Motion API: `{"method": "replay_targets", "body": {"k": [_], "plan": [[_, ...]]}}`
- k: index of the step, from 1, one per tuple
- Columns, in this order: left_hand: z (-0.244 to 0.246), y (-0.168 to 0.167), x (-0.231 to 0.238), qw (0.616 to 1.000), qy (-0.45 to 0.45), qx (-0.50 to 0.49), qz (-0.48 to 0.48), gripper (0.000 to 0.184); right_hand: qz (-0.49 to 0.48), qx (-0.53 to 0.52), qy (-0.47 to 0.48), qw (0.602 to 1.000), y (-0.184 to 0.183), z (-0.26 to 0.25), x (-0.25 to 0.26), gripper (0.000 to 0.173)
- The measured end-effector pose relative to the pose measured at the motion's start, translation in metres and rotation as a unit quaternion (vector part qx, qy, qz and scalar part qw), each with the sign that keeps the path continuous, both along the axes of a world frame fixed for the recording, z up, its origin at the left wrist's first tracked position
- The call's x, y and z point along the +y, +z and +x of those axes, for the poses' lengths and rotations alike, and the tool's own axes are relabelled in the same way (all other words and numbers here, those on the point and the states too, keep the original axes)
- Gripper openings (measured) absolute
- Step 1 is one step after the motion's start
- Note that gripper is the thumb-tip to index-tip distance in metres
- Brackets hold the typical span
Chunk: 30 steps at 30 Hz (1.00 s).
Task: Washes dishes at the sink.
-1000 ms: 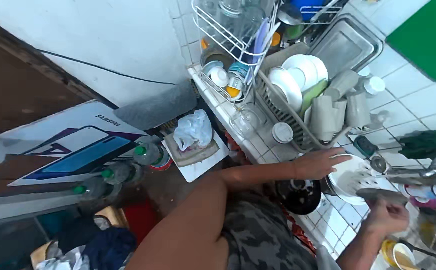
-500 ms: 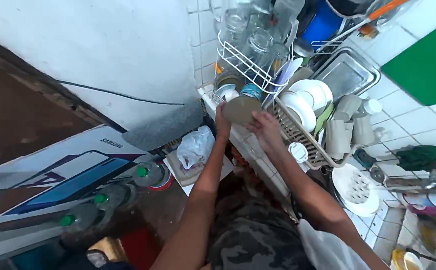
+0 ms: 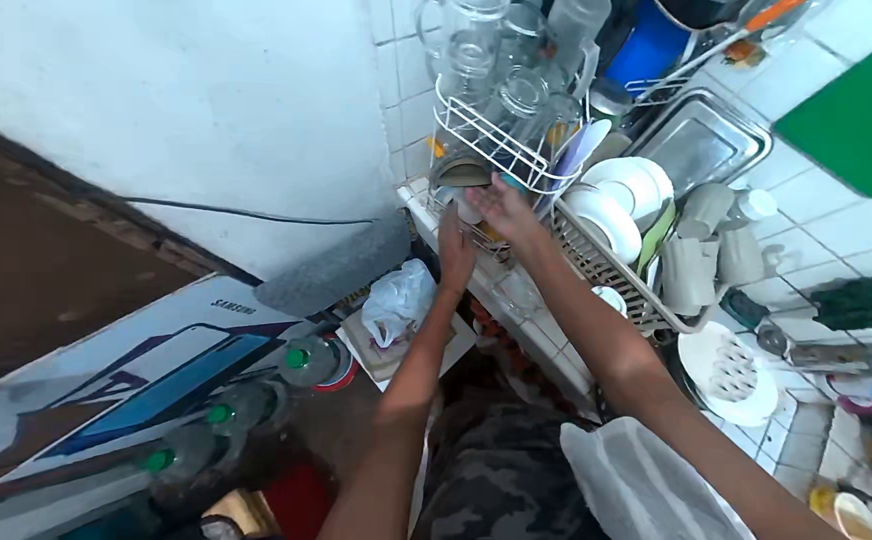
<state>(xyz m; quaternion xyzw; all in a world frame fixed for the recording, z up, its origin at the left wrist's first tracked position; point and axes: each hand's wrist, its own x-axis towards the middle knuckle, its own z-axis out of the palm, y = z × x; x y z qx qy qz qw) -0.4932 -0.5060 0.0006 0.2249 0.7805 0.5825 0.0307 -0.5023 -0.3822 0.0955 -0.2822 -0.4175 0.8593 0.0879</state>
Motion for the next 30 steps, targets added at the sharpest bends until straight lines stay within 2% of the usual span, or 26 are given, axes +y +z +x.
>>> {"method": "replay_targets", "body": {"k": [3,6,8,11,13,15,17,20,23,25,27,28,30], "plan": [[-0.048,0.001,0.029,0.981,0.011,0.177,-0.077,0.064,0.016,0.084,0.075,0.993,-0.017,0.056,0.002,0.04],[-0.072,0.009,0.052,0.952,0.051,0.254,-0.161,0.049,0.083,0.059,0.117,0.988,-0.023,0.093,0.003,0.043],[-0.082,0.016,0.06,0.94,0.062,0.274,-0.192,0.043,0.155,0.009,0.148,0.977,-0.005,0.119,0.001,0.039],[-0.087,0.015,0.061,0.924,0.066,0.292,-0.238,0.041,0.257,0.006,0.223,0.94,0.006,0.178,0.014,0.039],[-0.087,0.013,0.057,0.922,0.064,0.298,-0.238,0.042,0.289,0.008,0.26,0.921,0.006,0.228,0.031,0.042],[-0.084,0.017,0.053,0.921,0.047,0.306,-0.236,0.045,0.288,0.004,0.263,0.921,0.003,0.286,0.047,0.044],[-0.086,0.023,0.056,0.911,0.028,0.315,-0.265,0.043,0.278,0.018,0.223,0.934,0.003,0.347,0.06,0.048],[-0.097,0.035,0.062,0.902,-0.001,0.315,-0.296,0.039,0.296,0.007,0.097,0.95,0.009,0.424,0.075,0.06],[-0.103,0.046,0.058,0.902,-0.023,0.327,-0.281,0.041,0.316,-0.041,-0.089,0.944,0.018,0.477,0.089,0.051],[-0.102,0.038,0.057,0.906,-0.007,0.33,-0.265,0.044,0.349,-0.113,-0.213,0.905,0.013,0.504,0.098,0.04],[-0.099,0.026,0.055,0.92,0.016,0.303,-0.249,0.042,0.382,-0.199,-0.294,0.853,-0.004,0.522,0.107,0.035],[-0.098,0.021,0.052,0.928,0.024,0.28,-0.243,0.041,0.399,-0.245,-0.303,0.83,-0.014,0.527,0.11,0.035],[-0.102,0.01,0.048,0.935,0.04,0.244,-0.254,0.046,0.431,-0.323,-0.262,0.801,-0.034,0.533,0.11,0.036]]}}
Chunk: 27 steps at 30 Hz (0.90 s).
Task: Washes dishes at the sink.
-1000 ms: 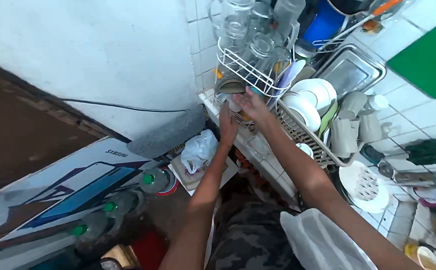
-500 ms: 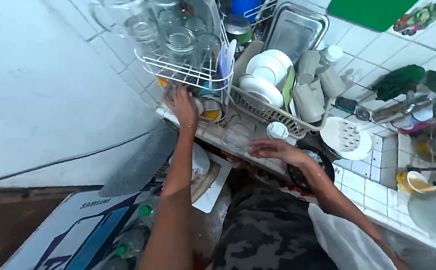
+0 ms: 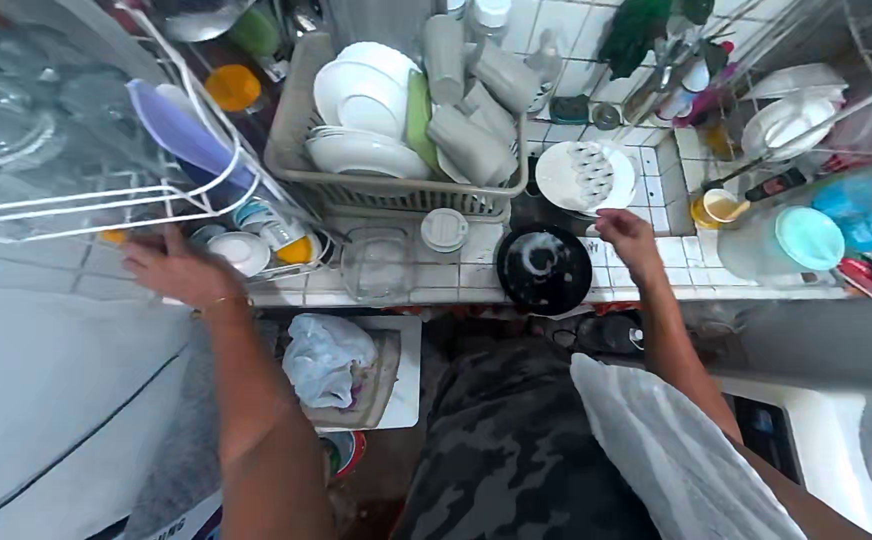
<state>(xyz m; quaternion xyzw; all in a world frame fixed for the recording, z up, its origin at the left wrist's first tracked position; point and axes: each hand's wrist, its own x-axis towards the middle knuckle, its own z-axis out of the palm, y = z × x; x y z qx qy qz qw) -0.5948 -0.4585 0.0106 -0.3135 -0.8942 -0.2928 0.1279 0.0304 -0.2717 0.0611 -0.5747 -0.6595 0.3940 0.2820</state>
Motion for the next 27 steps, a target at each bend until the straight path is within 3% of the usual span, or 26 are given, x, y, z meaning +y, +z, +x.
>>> {"method": "replay_targets", "body": {"k": [4,7,10,12,15,17,19,21,24,27], "plan": [[0.0,-0.003,0.009,0.998,0.028,-0.018,-0.06,0.06,-0.004,-0.188,0.044,0.981,-0.049,0.0,0.007,0.048],[0.036,0.019,0.011,0.997,0.05,-0.066,-0.008,0.071,-0.016,-0.219,0.01,0.975,-0.086,0.004,0.014,0.05],[0.11,0.054,0.001,0.988,0.024,-0.107,0.107,0.063,0.028,-0.204,-0.028,0.978,-0.089,0.011,0.027,0.046],[0.148,0.044,-0.004,0.981,-0.013,-0.07,0.18,0.049,0.086,-0.198,-0.054,0.975,-0.089,0.022,0.057,0.046],[0.234,0.03,0.007,0.945,-0.164,-0.089,0.267,0.036,0.125,-0.186,-0.078,0.971,-0.083,0.033,0.118,0.049],[0.31,0.024,0.034,0.903,-0.283,-0.216,0.241,0.03,0.126,-0.194,-0.075,0.97,-0.083,0.038,0.158,0.052],[0.379,0.028,0.081,0.852,-0.366,-0.355,0.121,0.033,0.132,-0.207,-0.05,0.968,-0.088,0.036,0.194,0.056],[0.428,0.018,0.145,0.808,-0.405,-0.428,0.023,0.041,0.127,-0.224,-0.029,0.966,-0.089,0.031,0.219,0.058],[0.473,-0.001,0.241,0.781,-0.363,-0.497,-0.104,0.068,0.142,-0.239,-0.002,0.961,-0.093,0.028,0.239,0.066],[0.494,-0.054,0.319,0.815,-0.256,-0.51,-0.098,0.07,0.157,-0.271,0.066,0.947,-0.111,0.031,0.25,0.079]]}}
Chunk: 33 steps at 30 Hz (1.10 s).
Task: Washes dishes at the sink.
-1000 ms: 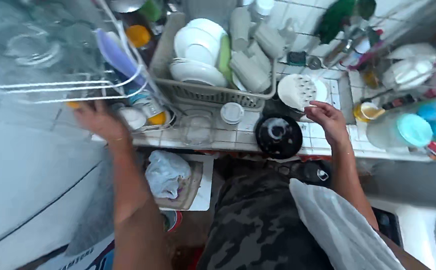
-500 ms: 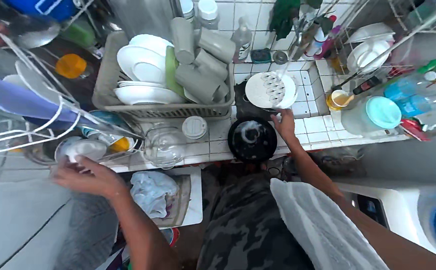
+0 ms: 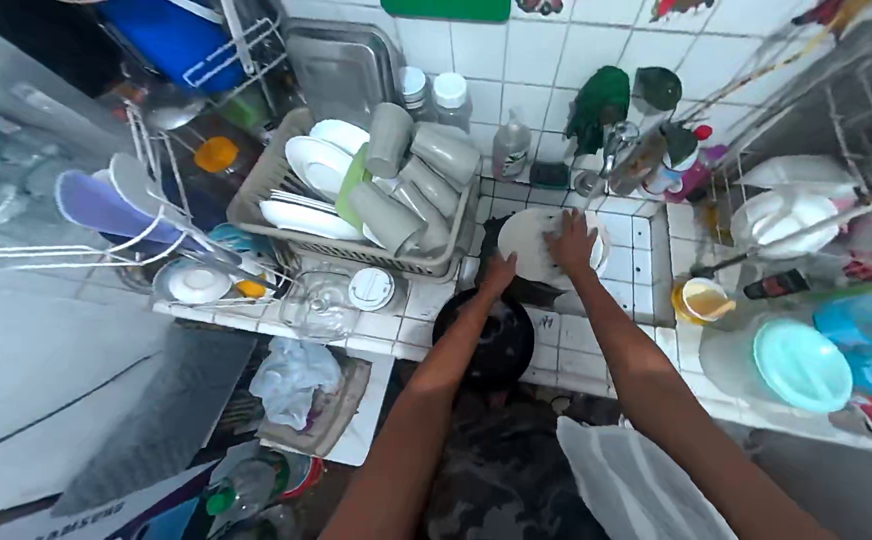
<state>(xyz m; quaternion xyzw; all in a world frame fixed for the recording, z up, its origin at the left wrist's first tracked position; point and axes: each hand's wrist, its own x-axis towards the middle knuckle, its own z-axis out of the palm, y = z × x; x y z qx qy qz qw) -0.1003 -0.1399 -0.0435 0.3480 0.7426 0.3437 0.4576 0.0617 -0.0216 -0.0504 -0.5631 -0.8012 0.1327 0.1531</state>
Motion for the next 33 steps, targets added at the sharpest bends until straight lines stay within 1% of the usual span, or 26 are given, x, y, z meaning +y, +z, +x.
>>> {"method": "replay_targets", "body": {"k": [1,3,5,7,10,12,14,16,18,21,22,23,25,27,29,31,33], "plan": [[0.003,-0.006,0.015,0.999,0.033,0.008,-0.007,0.065,0.016,-0.017,0.022,0.999,-0.01,0.003,0.003,0.08],[0.005,-0.005,0.027,0.997,0.065,0.033,-0.024,0.057,0.039,-0.03,0.053,0.997,-0.022,0.008,0.006,0.08],[0.007,-0.005,0.026,0.994,0.074,0.074,-0.025,0.055,0.046,-0.03,0.071,0.996,-0.026,0.013,0.006,0.078],[0.014,0.007,0.021,0.99,0.092,0.103,0.007,0.051,0.047,-0.016,0.082,0.995,-0.024,0.017,0.007,0.078],[0.035,0.035,0.024,0.979,0.139,0.111,0.097,0.047,0.023,0.024,0.08,0.996,-0.016,0.016,0.007,0.074],[0.047,0.047,0.034,0.966,0.172,0.111,0.158,0.043,-0.021,0.056,0.071,0.996,-0.005,0.013,0.009,0.072],[0.052,0.048,0.045,0.956,0.204,0.093,0.19,0.04,-0.062,0.06,0.076,0.993,0.013,0.013,0.014,0.075],[0.053,0.037,0.051,0.952,0.218,0.071,0.201,0.04,-0.06,0.028,0.108,0.992,0.026,0.014,0.016,0.078],[0.058,0.027,0.06,0.954,0.202,0.032,0.219,0.041,-0.048,0.018,0.159,0.986,0.032,0.013,0.015,0.076],[0.076,0.015,0.076,0.946,0.204,-0.065,0.243,0.043,-0.003,0.006,0.261,0.965,0.036,0.024,0.003,0.061],[0.079,0.014,0.08,0.94,0.209,-0.089,0.254,0.043,0.007,-0.004,0.277,0.961,0.041,0.032,0.001,0.059],[0.08,0.013,0.083,0.935,0.211,-0.096,0.267,0.043,0.015,-0.021,0.273,0.962,0.046,0.043,0.0,0.06],[0.081,0.014,0.091,0.936,0.199,-0.077,0.281,0.043,0.021,-0.039,0.21,0.977,0.05,0.064,0.012,0.068],[0.087,0.021,0.094,0.948,0.166,-0.072,0.26,0.046,0.022,-0.052,0.136,0.989,0.05,0.077,0.033,0.077],[0.093,0.029,0.096,0.957,0.146,-0.079,0.238,0.047,0.024,-0.044,0.093,0.994,0.048,0.072,0.048,0.081],[0.09,0.034,0.101,0.96,0.139,-0.083,0.227,0.047,0.003,-0.021,0.11,0.994,0.053,0.058,0.042,0.076],[0.073,0.04,0.104,0.965,0.136,-0.079,0.211,0.047,-0.03,-0.006,0.181,0.983,0.066,0.044,0.021,0.073]]}}
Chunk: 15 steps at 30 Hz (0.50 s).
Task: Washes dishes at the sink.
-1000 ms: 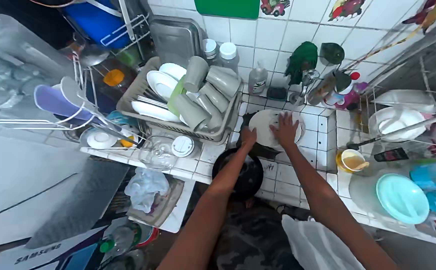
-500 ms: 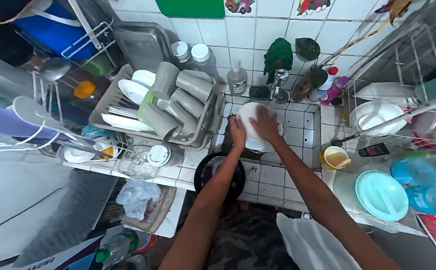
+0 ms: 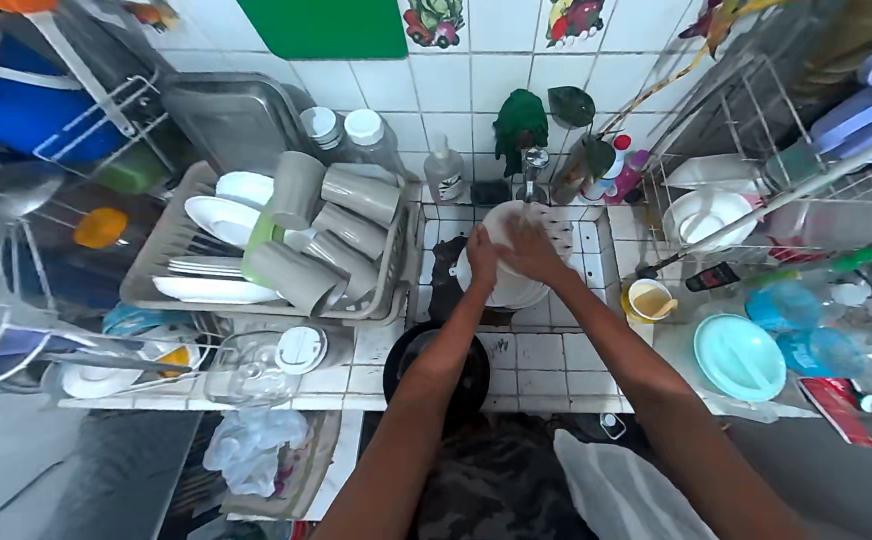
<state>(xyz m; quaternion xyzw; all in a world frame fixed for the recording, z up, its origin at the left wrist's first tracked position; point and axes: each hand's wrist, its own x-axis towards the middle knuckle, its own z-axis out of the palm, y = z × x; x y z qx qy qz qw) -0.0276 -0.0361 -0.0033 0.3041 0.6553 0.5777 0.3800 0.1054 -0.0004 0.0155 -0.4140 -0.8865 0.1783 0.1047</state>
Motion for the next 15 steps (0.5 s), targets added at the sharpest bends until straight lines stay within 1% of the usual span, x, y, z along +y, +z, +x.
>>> {"method": "replay_targets", "body": {"k": [1,3,5,6,7,8,9,10,12,13,14,15], "plan": [[-0.014,0.006,-0.001,1.0,0.002,0.006,-0.015,0.048,-0.002,0.005,0.047,0.999,0.003,-0.005,-0.01,0.07],[-0.043,0.024,-0.005,0.999,0.017,-0.001,-0.033,0.048,0.026,0.025,0.123,0.992,0.011,-0.012,-0.023,0.066],[-0.063,0.043,-0.012,0.998,0.029,-0.058,-0.022,0.052,0.065,0.106,0.157,0.98,0.017,-0.021,-0.031,0.05],[-0.064,0.055,-0.015,0.995,0.025,-0.093,-0.014,0.059,0.048,0.156,0.149,0.975,0.024,-0.026,-0.035,0.046],[-0.062,0.066,-0.017,0.994,0.013,-0.11,-0.003,0.067,-0.007,0.207,0.117,0.971,0.035,-0.032,-0.039,0.043],[-0.057,0.071,-0.016,0.995,-0.011,-0.098,0.011,0.07,-0.095,0.261,0.058,0.959,0.048,-0.037,-0.046,0.04],[-0.051,0.068,-0.015,0.997,-0.043,-0.051,0.028,0.068,-0.182,0.316,-0.016,0.931,0.054,-0.042,-0.05,0.04],[-0.042,0.06,-0.012,0.996,-0.067,0.03,0.046,0.063,-0.248,0.355,-0.078,0.898,0.054,-0.047,-0.048,0.045],[-0.017,0.041,-0.005,0.968,-0.117,0.21,0.065,0.059,-0.334,0.446,-0.169,0.813,0.041,-0.054,-0.03,0.052],[-0.004,0.029,-0.004,0.958,-0.138,0.244,0.064,0.06,-0.352,0.491,-0.204,0.77,0.03,-0.057,-0.018,0.052],[0.009,0.021,-0.005,0.955,-0.155,0.245,0.067,0.06,-0.364,0.522,-0.229,0.737,0.024,-0.054,-0.009,0.052],[0.019,0.015,-0.006,0.954,-0.171,0.234,0.072,0.06,-0.37,0.54,-0.245,0.715,0.022,-0.049,-0.006,0.053]]}}
